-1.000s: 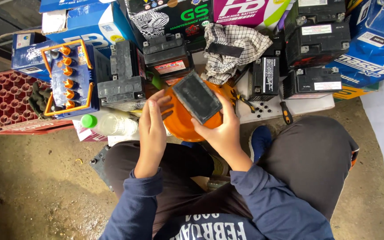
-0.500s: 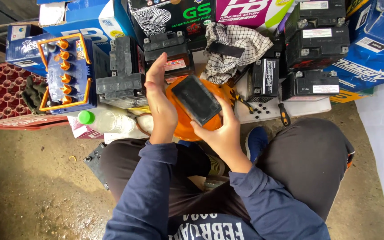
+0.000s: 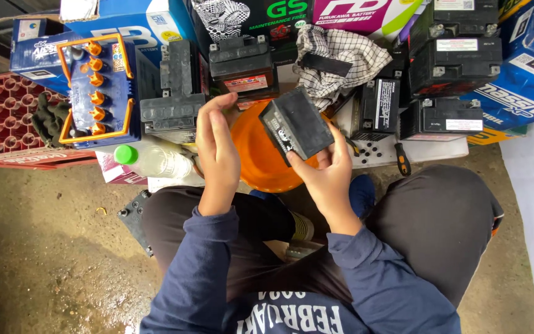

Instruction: Prying open a battery casing with a screwdriver and inspecting the internal components.

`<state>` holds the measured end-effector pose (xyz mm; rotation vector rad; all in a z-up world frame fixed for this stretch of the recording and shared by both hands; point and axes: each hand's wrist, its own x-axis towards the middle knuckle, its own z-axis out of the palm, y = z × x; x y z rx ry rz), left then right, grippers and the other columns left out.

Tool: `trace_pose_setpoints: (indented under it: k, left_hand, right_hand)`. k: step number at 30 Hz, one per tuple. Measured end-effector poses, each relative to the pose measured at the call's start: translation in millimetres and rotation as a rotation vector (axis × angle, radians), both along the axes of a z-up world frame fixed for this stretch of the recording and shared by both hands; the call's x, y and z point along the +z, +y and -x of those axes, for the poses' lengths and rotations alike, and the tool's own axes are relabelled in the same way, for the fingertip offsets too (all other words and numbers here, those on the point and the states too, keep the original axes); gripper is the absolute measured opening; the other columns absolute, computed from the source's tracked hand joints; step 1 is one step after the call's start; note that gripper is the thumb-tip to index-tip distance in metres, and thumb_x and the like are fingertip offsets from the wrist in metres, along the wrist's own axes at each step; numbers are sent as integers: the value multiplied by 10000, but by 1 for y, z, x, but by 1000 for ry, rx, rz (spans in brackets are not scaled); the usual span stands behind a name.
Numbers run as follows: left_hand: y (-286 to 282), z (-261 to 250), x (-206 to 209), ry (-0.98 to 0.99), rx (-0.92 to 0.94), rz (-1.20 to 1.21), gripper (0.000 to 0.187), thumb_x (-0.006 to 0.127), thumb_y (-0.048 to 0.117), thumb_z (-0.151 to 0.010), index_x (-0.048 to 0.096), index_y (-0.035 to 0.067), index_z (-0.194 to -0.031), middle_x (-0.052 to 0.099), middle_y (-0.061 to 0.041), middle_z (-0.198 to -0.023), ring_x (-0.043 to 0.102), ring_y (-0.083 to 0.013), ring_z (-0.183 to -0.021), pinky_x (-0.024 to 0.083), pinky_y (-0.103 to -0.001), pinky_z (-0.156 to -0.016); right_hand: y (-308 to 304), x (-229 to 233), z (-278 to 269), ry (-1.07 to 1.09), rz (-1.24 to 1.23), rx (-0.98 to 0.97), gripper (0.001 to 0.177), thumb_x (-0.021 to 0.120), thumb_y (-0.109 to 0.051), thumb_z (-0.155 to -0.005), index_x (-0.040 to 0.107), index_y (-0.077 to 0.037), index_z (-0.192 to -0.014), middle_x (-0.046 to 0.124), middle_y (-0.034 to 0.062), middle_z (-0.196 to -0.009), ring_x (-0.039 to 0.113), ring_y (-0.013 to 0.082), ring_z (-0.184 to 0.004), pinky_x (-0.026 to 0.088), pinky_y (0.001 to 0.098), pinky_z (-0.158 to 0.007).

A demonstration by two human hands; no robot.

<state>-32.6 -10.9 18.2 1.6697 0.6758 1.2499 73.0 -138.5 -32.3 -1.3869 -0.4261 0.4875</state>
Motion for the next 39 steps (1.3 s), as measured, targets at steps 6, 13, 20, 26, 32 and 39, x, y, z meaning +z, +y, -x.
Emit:
trace_pose_setpoints:
  k: [6,13,20,26,32,39]
  left_hand:
    - [-20,11,-5,61,-4,68,305,423,202,-1131,560,52,-1358,613,-136,-1319,584,-244,-1230,535,-386,-991]
    - [-58,-5,10,83,-266,336,825,605,202,-1033,79,-30,-1624,60,-445,-1604,33,-677,-1455,156,-733,-1175]
    - [-57,2,21,345,-230,542,1121,706,323,-929,-148,115,-1625,105,-419,-1623,243,-588,-1451,312,-653,-1156]
    - [-57,-3,40,317,-110,698,1166,784,395,-849,-23,104,-1638,273,-446,-1547,366,-586,-1391,427,-617,-1072]
    - [-44,-5,-8,288,172,885,854,862,480,-766,448,21,-1355,557,-268,-1204,580,-371,-1096,510,-499,-839]
    - [-30,2,-35,115,285,962,651,871,358,-777,558,-39,-1187,603,-173,-975,649,-263,-824,575,-383,-630]
  right_hand:
    - [-2,17,1,-115,66,-19,820,943,-12,-682,547,-82,-1396,589,121,-1289,627,255,-1252,514,365,-1104]
    - [-4,10,25,-518,152,-122,832,968,-134,-578,638,-74,-1340,728,157,-1144,723,302,-1085,602,393,-912]
    - [-6,4,41,-610,128,-99,721,926,-133,-696,644,-7,-1347,726,188,-1187,731,322,-1070,616,397,-912]
    - [-1,-4,38,-854,18,-125,678,945,-112,-677,668,17,-1282,725,209,-1202,728,368,-1077,608,442,-934]
    - [0,-6,37,-1078,-55,-12,722,969,-116,-628,681,-10,-1281,714,188,-1255,697,398,-1143,579,501,-1002]
    - [-5,3,38,-1116,56,298,872,885,-59,-662,520,-24,-1453,563,216,-1468,535,414,-1365,387,550,-1180]
